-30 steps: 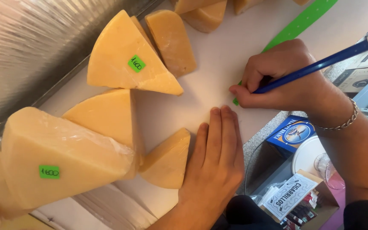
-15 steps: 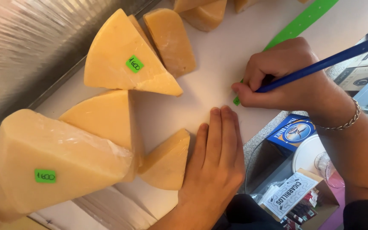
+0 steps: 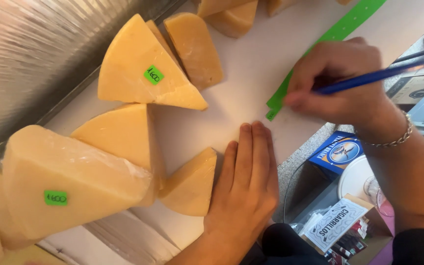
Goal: The person labels multiple triangular cheese wedges by writing on small green stickers with a blue pen and then applying the stickers to the cheese. The person handles the cheese wedges, stickers, and pen repeatedly, arranging the labeled wedges on a white countertop.
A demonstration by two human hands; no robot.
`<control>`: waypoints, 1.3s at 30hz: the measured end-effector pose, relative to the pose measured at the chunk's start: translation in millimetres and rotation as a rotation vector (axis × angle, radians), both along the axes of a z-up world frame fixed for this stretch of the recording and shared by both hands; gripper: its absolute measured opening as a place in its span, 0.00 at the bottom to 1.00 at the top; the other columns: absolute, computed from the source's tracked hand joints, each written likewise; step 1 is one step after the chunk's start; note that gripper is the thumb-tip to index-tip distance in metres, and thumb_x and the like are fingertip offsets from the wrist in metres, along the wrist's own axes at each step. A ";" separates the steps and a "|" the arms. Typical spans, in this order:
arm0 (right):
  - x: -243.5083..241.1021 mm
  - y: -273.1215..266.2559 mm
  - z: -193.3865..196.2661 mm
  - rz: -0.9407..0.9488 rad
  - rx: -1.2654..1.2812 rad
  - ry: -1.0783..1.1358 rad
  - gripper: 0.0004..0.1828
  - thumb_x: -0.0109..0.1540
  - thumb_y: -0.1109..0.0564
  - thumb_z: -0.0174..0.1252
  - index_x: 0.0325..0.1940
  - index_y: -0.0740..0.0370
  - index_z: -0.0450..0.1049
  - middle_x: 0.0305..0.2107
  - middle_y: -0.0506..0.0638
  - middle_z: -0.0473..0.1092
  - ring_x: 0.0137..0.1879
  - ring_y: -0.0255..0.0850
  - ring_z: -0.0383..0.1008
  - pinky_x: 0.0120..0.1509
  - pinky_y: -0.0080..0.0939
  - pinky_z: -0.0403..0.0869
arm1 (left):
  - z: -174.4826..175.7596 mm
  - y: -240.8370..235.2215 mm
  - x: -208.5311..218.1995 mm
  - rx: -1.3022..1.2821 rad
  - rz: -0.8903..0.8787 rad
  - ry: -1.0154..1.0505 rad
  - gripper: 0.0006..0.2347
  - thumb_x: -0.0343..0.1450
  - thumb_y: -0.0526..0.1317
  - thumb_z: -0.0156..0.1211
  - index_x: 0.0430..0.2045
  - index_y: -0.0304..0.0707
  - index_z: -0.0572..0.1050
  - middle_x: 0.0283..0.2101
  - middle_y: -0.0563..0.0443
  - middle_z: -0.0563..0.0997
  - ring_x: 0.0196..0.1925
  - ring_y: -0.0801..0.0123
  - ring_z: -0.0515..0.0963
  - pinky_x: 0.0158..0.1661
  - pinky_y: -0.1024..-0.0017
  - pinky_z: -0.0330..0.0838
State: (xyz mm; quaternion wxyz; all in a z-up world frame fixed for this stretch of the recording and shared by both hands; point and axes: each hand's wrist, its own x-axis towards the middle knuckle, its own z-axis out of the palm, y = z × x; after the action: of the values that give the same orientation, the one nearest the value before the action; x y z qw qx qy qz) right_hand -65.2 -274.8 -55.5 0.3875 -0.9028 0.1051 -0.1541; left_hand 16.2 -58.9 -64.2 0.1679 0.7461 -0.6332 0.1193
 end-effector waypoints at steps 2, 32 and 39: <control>-0.5 -1.1 5.3 -0.016 0.053 -0.135 0.18 0.63 0.49 0.55 0.33 0.70 0.69 0.22 0.55 0.74 0.28 0.39 0.79 0.31 0.31 0.72 | 2.6 1.1 -1.2 -0.005 -0.006 -0.003 0.22 0.78 0.28 0.27 0.54 0.25 0.77 0.59 0.38 0.77 0.63 0.55 0.78 0.60 0.67 0.77; -27.1 -5.1 19.0 -0.200 0.620 -0.392 0.27 0.60 0.69 0.65 0.34 0.54 0.50 0.39 0.59 0.78 0.41 0.35 0.75 0.48 0.31 0.73 | 58.2 -42.2 -31.1 -0.473 0.095 0.511 0.16 0.70 0.34 0.63 0.51 0.25 0.75 0.47 0.32 0.78 0.46 0.46 0.83 0.45 0.62 0.81; -20.3 -3.4 42.0 -0.167 0.517 -0.315 0.24 0.60 0.65 0.66 0.30 0.54 0.53 0.38 0.60 0.80 0.42 0.39 0.79 0.49 0.34 0.71 | 84.9 -62.9 -22.6 -0.665 0.333 0.615 0.12 0.70 0.29 0.65 0.47 0.28 0.79 0.43 0.41 0.80 0.36 0.59 0.85 0.33 0.71 0.83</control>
State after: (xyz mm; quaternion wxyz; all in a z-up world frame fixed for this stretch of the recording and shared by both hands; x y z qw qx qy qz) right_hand -85.5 -278.1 -13.5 0.6018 -0.7277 0.1533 -0.2913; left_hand -6.4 -121.9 20.7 0.5552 0.7440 -0.3536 0.1145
